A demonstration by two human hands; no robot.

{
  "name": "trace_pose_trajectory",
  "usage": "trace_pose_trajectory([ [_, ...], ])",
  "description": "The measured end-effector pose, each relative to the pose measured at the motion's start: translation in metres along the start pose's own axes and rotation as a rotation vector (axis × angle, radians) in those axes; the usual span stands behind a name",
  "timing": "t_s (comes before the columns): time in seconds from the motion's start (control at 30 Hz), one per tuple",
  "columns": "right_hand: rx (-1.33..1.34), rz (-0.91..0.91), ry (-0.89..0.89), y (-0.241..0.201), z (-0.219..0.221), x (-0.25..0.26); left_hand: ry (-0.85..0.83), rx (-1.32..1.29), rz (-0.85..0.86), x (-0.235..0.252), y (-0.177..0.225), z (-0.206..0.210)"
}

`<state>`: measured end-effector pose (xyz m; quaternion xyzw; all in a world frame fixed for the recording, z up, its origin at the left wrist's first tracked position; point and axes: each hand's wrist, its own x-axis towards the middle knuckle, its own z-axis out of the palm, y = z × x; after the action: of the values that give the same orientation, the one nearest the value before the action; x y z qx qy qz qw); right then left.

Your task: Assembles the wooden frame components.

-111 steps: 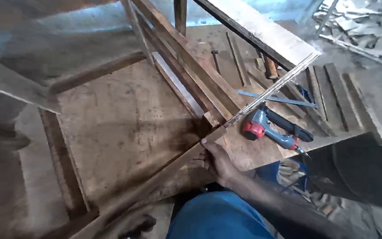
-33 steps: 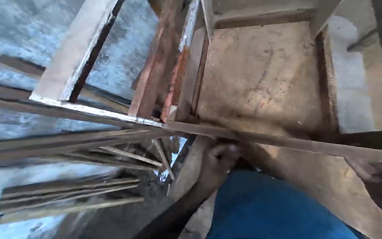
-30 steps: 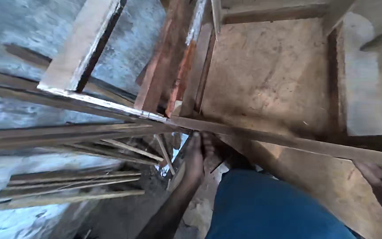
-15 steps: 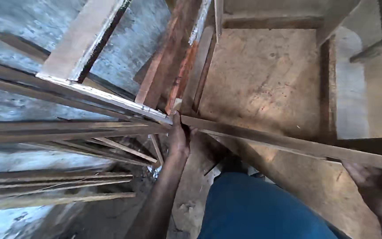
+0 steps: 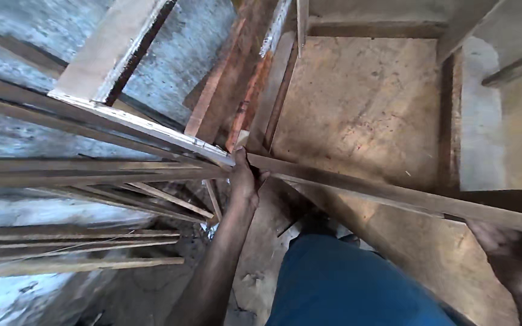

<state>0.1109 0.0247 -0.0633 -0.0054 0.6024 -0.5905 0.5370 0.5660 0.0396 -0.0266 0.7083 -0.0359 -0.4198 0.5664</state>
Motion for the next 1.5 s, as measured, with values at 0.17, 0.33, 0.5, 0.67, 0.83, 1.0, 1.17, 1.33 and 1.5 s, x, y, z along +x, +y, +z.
trace_pose_trajectory([
  [0.17, -0.015, 0.013, 0.008, -0.001, 0.003, -0.004, 0.000, 0.014, -0.002, -0.005, 0.005, 0.004],
  [0.33, -0.029, 0.019, -0.002, -0.005, 0.007, -0.010, -0.005, 0.000, -0.027, -0.005, 0.006, 0.005],
  [0.5, -0.040, 0.041, 0.097, -0.010, 0.027, -0.032, -0.099, -0.019, 0.000, -0.015, 0.014, 0.002],
  [0.67, 0.021, 0.073, 0.129, -0.019, 0.025, -0.029, -0.203, 0.037, 0.007, -0.009, 0.002, -0.008],
  [0.83, 0.008, 0.089, 0.028, -0.019, 0.017, -0.021, -0.222, 0.020, 0.016, -0.005, 0.003, -0.003],
  [1.0, 0.009, 0.083, 0.042, -0.019, 0.017, -0.019, -0.260, 0.175, 0.001, -0.011, -0.013, -0.008],
  [1.17, -0.006, 0.099, 0.017, -0.021, 0.015, -0.018, -0.626, 0.691, 0.405, -0.082, -0.051, 0.011],
  [1.33, -0.004, 0.097, -0.030, -0.022, 0.010, -0.021, -0.902, 1.071, 1.396, -0.163, -0.063, 0.131],
  [1.5, 0.013, 0.091, -0.070, -0.021, 0.009, -0.026, -1.216, 1.530, 1.130, -0.175, -0.077, 0.250],
])
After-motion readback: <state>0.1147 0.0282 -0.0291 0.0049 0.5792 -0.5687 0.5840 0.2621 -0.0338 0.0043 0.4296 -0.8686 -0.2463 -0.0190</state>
